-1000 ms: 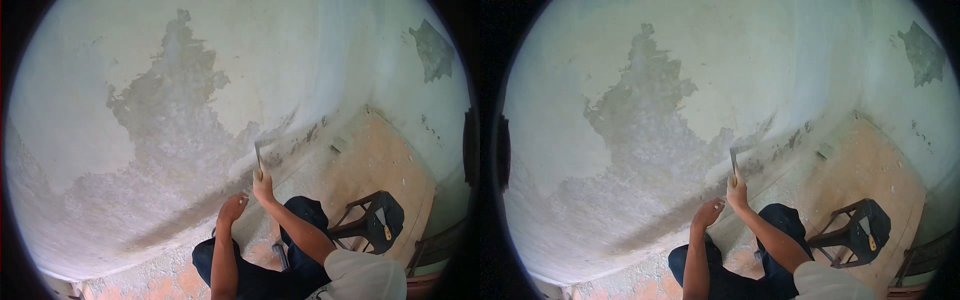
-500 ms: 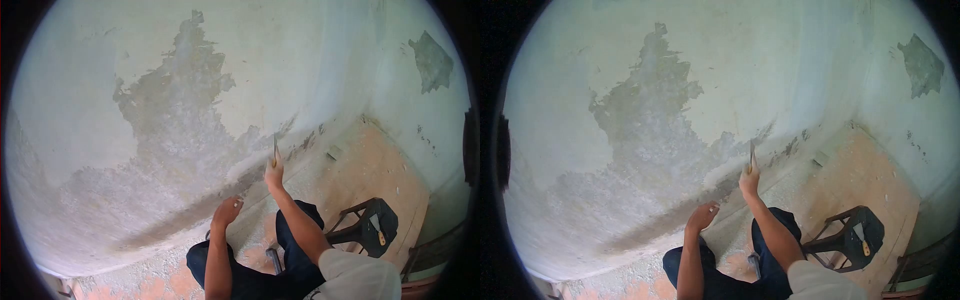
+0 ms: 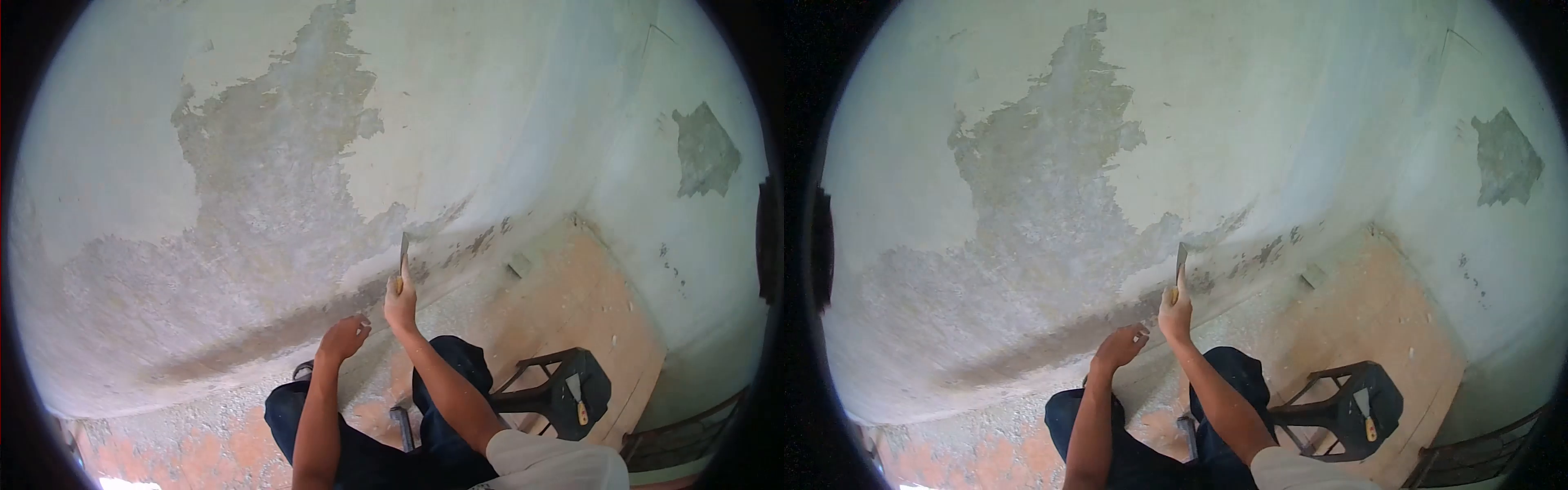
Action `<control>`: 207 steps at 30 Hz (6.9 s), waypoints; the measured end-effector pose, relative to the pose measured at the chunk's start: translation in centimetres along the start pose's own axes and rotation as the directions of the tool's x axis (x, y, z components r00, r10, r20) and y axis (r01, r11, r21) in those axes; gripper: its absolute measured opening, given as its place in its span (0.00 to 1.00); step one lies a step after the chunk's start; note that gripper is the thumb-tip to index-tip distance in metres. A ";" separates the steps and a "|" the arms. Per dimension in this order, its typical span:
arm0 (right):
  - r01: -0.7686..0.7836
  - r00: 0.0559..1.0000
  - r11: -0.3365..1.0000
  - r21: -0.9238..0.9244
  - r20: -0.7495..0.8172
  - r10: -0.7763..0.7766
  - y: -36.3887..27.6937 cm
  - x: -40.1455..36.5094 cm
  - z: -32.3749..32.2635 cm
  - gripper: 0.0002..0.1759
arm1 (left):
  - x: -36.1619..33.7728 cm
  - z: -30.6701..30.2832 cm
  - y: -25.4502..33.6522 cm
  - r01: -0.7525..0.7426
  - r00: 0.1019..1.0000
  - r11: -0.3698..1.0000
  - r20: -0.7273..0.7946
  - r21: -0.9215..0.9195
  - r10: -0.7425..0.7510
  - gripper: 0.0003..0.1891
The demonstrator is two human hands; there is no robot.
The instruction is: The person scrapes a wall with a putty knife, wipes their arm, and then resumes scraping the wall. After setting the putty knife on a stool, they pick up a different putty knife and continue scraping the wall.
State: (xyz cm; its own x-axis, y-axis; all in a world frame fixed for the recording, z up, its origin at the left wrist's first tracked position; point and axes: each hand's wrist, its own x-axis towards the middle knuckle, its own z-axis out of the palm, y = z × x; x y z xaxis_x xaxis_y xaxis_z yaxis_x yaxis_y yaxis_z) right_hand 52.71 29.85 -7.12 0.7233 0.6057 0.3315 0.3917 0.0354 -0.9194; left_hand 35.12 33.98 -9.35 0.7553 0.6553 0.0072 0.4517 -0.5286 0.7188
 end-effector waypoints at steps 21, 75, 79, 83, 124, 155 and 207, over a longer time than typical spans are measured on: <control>0.005 0.986 1.000 0.010 0.169 -0.006 2.2 1.8 -3.6 0.37 | 2.0 1.1 -1.1 0.037 0.999 0.998 -0.004 0.046 -0.037 0.15; -0.472 0.879 0.794 0.383 0.129 0.460 4.1 2.9 -0.4 0.26 | -2.7 -2.2 -2.3 0.079 0.995 0.996 -0.066 -0.028 -0.081 0.16; -0.645 0.696 0.297 0.704 0.381 0.608 6.7 7.4 -5.8 0.10 | -2.7 -2.3 -3.6 0.022 0.994 0.999 -0.104 0.030 -0.018 0.18; -0.811 0.521 0.246 0.531 0.464 0.717 8.5 4.8 -8.9 0.17 | -1.6 -2.6 -2.2 0.037 0.996 0.997 -0.084 0.069 -0.031 0.18; 0.201 0.978 0.884 -0.423 0.131 -0.159 -2.3 11.3 -15.8 0.13 | 4.0 4.5 -1.2 0.031 0.991 0.992 0.124 0.123 -0.047 0.16; 0.310 0.948 0.739 -0.599 0.258 -0.189 -1.7 12.9 -14.1 0.12 | 4.1 4.4 -0.1 0.060 0.980 0.985 0.178 0.162 -0.089 0.17; 0.226 0.960 0.883 -0.412 0.247 -0.131 -4.7 11.7 -15.1 0.13 | 4.7 4.6 -0.3 0.072 0.982 0.971 0.155 0.228 -0.110 0.17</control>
State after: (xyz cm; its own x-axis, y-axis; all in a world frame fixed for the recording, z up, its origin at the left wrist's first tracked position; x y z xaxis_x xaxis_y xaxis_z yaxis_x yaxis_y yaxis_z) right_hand 67.91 24.73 4.31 0.5028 0.7731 0.3865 0.7437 -0.1591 -0.6493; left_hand 40.70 34.73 -12.75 0.7657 0.6177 -0.1796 0.6017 -0.5890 0.5395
